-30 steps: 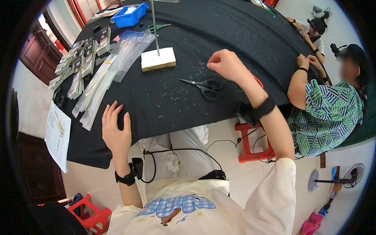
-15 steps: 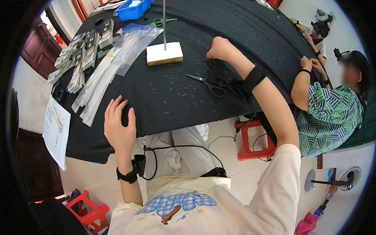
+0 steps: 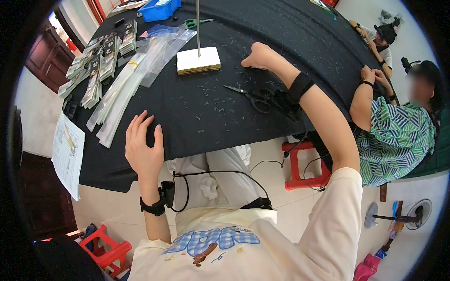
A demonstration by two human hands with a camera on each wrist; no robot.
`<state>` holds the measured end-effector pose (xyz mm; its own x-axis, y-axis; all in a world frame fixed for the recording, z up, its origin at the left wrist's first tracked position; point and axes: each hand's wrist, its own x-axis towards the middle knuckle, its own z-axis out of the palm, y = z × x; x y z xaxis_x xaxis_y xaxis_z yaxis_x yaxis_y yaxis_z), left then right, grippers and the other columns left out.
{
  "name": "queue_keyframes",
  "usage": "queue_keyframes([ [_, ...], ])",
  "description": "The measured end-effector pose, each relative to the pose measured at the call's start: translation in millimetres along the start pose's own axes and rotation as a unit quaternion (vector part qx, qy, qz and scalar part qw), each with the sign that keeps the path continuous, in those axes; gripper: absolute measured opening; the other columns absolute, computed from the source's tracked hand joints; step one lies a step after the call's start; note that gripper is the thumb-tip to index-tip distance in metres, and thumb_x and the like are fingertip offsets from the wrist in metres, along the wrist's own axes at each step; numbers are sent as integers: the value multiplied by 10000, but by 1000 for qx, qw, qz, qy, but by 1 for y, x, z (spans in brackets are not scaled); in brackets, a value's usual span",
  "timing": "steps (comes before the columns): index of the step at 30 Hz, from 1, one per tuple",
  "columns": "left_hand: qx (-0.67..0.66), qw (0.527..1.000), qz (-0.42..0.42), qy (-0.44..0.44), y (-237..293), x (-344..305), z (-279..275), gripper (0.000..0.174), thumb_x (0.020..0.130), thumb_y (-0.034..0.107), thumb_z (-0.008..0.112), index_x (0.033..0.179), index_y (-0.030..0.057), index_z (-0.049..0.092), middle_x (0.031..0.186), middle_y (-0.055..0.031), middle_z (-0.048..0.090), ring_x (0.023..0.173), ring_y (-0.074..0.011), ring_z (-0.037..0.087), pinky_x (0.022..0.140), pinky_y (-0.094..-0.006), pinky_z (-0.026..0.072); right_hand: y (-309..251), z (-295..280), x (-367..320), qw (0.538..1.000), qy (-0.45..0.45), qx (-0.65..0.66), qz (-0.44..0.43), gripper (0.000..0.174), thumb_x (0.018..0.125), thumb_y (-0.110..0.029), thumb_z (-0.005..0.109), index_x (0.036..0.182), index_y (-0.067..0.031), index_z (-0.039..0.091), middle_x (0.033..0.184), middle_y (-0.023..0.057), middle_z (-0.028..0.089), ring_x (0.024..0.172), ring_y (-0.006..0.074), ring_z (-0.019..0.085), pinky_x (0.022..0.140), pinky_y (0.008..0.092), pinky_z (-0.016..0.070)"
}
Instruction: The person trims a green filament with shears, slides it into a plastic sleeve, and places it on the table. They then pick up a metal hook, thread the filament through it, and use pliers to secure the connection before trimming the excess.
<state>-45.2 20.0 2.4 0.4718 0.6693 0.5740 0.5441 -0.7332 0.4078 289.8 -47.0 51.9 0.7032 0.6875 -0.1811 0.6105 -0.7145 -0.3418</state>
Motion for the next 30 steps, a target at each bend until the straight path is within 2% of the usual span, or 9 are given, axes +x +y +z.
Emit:
queue_keyframes([
  [5,-1,1000,6,3,-2,-1,1,214,779,158,593,968,68,634,1121,-44,586,1106,-241,504,898,-342,414,6,-2,-3,997,37,61,-39,229,672,-190,641,573,8,581,498,60,485,418,143,430,417,274,344],
  [11,-18,1000,-2,5,-1,-1,-3,208,780,125,588,971,53,628,1113,-55,588,1092,-242,506,909,-338,402,-5,-19,-36,969,4,232,-84,176,734,-167,596,724,8,614,616,-3,487,494,69,376,453,223,316],
  [13,-157,987,-24,0,0,2,-8,221,768,59,583,985,36,622,1110,-73,588,1078,-241,507,916,-338,390,-9,-22,-52,934,-42,334,-120,128,758,-137,572,706,-21,589,612,-34,443,493,34,325,433,190,257],
  [14,-155,988,-26,0,4,4,-10,221,768,59,583,985,36,622,1110,-73,588,1078,-241,507,916,-338,390,-11,-22,-61,934,-45,334,-120,128,758,-137,572,706,-21,589,612,-34,443,493,34,325,433,190,257],
  [16,-200,978,66,4,17,11,-16,257,746,9,584,1000,27,618,1110,-85,586,1070,-241,506,919,-342,382,-16,-20,-76,894,-121,401,-162,124,773,-130,567,710,-24,580,612,-41,429,497,22,305,429,172,228],
  [17,-220,970,103,-2,25,15,-18,289,730,-1,594,1016,30,618,1119,-82,585,1080,-244,503,925,-348,379,-15,-18,-76,881,-160,416,-159,159,762,-137,596,819,5,638,638,-22,495,519,28,374,450,159,281],
  [20,-258,948,180,-35,52,28,-18,333,716,-10,609,1046,37,616,1136,-80,582,1090,-257,497,930,-348,376,-26,-11,-96,853,-229,437,-170,172,762,-144,600,817,15,635,639,-15,493,525,27,374,447,164,281],
  [25,-267,933,240,-21,68,40,3,279,725,35,626,1002,68,631,1075,-49,597,1051,-249,507,868,-352,407,-37,-3,-112,809,-304,454,-216,144,762,-129,597,763,14,616,650,-16,490,537,29,372,440,167,258],
  [30,-263,925,273,0,67,41,13,196,714,39,649,910,55,645,930,-37,625,932,-223,559,807,-341,419,-40,-1,-118,805,-320,454,-210,148,759,-132,600,744,15,611,629,-24,471,527,30,356,437,164,251],
])
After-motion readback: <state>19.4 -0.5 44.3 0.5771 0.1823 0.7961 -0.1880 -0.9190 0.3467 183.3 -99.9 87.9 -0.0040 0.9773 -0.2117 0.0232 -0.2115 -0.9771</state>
